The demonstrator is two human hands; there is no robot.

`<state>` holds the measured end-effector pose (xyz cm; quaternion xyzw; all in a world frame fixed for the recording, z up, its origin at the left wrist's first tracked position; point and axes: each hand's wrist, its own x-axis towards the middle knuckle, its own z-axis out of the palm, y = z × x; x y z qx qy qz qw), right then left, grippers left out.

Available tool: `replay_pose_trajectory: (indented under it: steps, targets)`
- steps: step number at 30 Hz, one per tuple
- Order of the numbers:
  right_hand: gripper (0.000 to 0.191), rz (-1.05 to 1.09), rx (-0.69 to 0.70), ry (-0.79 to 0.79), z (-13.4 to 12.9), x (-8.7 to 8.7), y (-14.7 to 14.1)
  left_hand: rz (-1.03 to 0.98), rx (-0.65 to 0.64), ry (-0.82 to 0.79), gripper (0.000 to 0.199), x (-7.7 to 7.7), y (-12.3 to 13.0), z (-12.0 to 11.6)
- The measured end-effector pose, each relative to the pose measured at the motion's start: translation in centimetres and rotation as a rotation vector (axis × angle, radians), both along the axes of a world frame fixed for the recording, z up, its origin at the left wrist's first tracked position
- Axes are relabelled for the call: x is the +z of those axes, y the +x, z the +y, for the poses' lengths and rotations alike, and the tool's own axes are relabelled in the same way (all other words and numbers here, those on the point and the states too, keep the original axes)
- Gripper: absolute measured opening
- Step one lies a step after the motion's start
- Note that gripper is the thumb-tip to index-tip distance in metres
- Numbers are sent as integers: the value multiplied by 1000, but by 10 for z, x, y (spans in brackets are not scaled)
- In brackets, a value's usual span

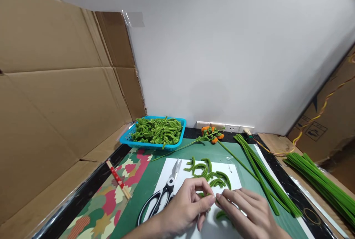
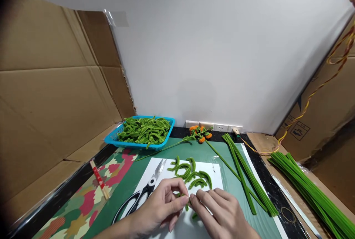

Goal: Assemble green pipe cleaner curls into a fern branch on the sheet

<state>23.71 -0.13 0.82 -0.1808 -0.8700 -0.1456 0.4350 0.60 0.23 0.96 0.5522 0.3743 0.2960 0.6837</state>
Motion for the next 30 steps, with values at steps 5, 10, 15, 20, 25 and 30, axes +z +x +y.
replay_pose_trajectory:
  steps: [5,10,15,20,25,30]
  targets:
    - [13,222,27,-210,-3,-11,-16,-30,-22,43,49,-1,0,-3]
    - [23,455,80,-911,-8,-24,-28,216,73,381,30,8,-4,-9]
    - [55,619,251,-1751,-1,-42,-24,496,-13,1213,19,8,-12,-3]
    - [44,527,93,-1426,1,-33,-18,545,-63,1337,19,4,-13,0]
    - [17,117,-17,-380,1,-9,-16,350,119,532,26,10,-4,-7]
    - [16,25,-72,-141,1,-7,-9,128,56,163,43,12,1,-8]
